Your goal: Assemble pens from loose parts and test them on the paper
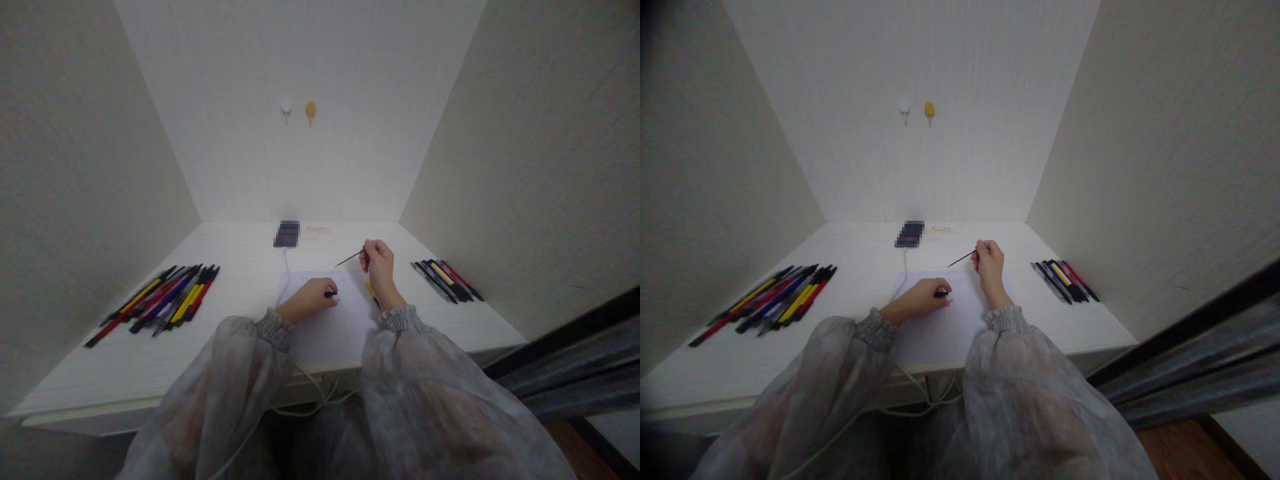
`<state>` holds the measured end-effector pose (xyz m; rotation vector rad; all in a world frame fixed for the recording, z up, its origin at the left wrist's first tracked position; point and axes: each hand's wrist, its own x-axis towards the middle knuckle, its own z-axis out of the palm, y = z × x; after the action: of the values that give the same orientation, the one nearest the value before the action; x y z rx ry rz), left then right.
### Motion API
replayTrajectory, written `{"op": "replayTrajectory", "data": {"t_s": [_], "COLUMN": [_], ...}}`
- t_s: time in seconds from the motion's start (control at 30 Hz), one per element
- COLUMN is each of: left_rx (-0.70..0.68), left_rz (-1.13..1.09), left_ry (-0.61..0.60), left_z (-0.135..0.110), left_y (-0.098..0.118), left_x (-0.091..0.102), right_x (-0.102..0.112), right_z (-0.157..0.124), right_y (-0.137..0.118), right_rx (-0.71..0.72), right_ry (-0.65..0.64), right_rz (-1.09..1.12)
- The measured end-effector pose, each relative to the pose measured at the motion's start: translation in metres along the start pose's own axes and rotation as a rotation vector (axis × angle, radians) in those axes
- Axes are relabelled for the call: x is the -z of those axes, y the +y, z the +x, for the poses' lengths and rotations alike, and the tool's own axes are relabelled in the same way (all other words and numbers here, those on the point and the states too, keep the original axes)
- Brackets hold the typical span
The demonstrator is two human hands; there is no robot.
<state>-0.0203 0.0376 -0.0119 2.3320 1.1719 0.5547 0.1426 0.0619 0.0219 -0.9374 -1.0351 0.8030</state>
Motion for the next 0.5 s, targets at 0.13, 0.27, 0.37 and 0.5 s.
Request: {"op": "replayTrajectory", "data": {"t_s": [0.13,0.27,0.37,0.5], "left_rx": [-0.04,-0.026,-0.02,0.048], "left_rz": [0.151,0.263,0.18,-0.104], "left_ry": [-0.071,-0.068,-0.045,0.146], "left_z": [-0.0025,-0.007,-0.0055,0.0004], "left_y": [-0.001,-0.0006,-0.0001,-0.0003], "left_x": [-0.0001,-0.0006,0.0011,0.0061], "right_x": [-0.0008,-0.001,0.0,0.0021], "right_z": [0.0002,0.0007,0.0009,0.0004], "right_y": [0.0013,0.0037,0.0054,0.0053], "right_rx": [0.004,0.012,0.019,0.012], "right_ry": [0.005,-0.004,-0.003,0.014], "right_rz": [0.012,0.014,0.029,0.044]}}
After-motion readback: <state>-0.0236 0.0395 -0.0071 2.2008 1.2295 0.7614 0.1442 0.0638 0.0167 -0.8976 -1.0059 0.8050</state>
